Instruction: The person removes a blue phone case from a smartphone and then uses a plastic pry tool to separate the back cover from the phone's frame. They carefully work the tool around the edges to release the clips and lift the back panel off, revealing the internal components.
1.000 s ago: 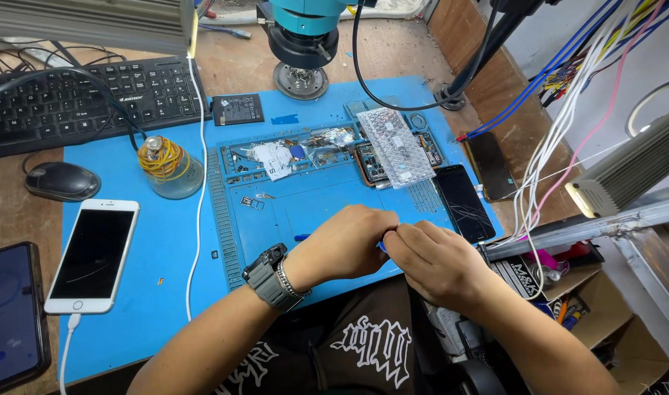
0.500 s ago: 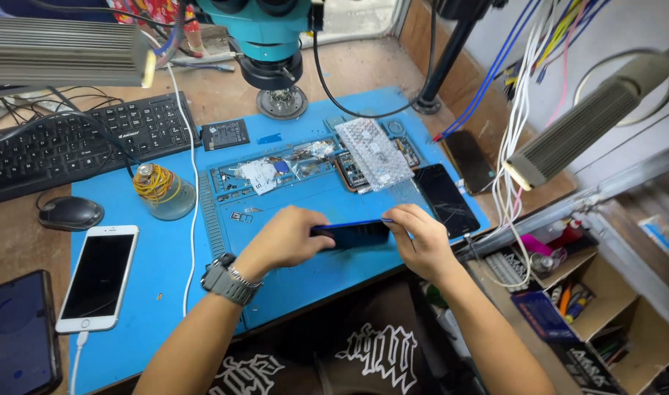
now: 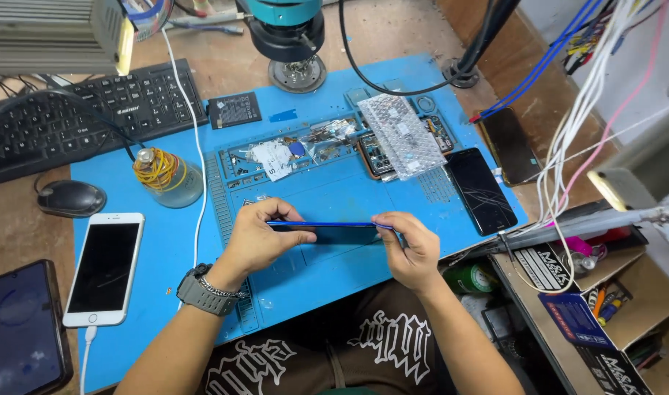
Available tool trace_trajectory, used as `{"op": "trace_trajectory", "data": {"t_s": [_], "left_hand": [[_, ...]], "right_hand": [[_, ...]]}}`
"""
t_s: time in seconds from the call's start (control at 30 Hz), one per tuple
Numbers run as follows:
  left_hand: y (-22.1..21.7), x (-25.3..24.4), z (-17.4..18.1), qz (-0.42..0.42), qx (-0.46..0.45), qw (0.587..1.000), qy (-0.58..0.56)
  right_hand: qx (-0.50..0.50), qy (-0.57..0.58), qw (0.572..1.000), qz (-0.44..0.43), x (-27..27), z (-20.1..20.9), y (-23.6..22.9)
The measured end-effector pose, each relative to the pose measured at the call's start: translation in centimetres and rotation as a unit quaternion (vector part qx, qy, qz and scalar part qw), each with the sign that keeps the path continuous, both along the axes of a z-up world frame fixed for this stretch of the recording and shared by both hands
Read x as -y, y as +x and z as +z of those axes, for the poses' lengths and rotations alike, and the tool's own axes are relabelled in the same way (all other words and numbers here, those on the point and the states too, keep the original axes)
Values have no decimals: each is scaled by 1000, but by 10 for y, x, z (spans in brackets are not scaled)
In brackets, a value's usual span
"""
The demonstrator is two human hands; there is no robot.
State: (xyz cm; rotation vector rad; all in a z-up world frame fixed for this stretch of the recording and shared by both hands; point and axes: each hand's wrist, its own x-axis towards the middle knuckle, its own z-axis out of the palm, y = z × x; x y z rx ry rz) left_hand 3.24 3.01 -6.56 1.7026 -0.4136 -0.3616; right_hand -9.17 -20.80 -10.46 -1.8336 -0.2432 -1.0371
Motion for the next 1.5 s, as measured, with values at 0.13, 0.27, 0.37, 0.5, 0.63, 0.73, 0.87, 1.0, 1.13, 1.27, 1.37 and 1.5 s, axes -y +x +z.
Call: {"op": "trace_trajectory", "data": {"t_s": [0.13,0.27,0.37,0.5,0.63,0.73,0.87,1.0,1.13,1.27,1.37,1.5], "left_hand": [[3,-4,-8,-5,-35,999,-28],[2,-8,-5,-20,-69,995,-62],[-4,-5,8,-36,-102,990,-96],[-13,-5,27,-45,-119,986,-104],[-10,-6,6,-62,-94,989,-101],[-10,-6,-6,-79,-68,991,-81],[-13,-6,-9,-97,10,991,-95],[-13,-6,-11,-95,73,985,-125],[-14,-5,-10,-78,93,982,-144],[-16,-6,-9,-69,106,978,-163],[-17,-7,-1,-76,126,976,-162],[-18,-11,-1,-71,126,977,-158]], "right_hand": [[9,-47,999,-13,-1,9,1],[31,-81,996,-13,-1,6,-2],[55,-132,989,-36,-1,4,-1],[67,-176,980,-63,1,-1,-1],[51,-172,982,-63,3,3,-2],[32,-155,986,-54,3,8,-3],[31,-163,985,-53,-2,15,1],[67,-177,980,-65,-18,21,13],[80,-173,980,-53,-31,22,23],[103,-171,979,-49,-43,25,26],[118,-160,979,-38,-59,33,30],[131,-148,980,-20,-80,46,39]]}}
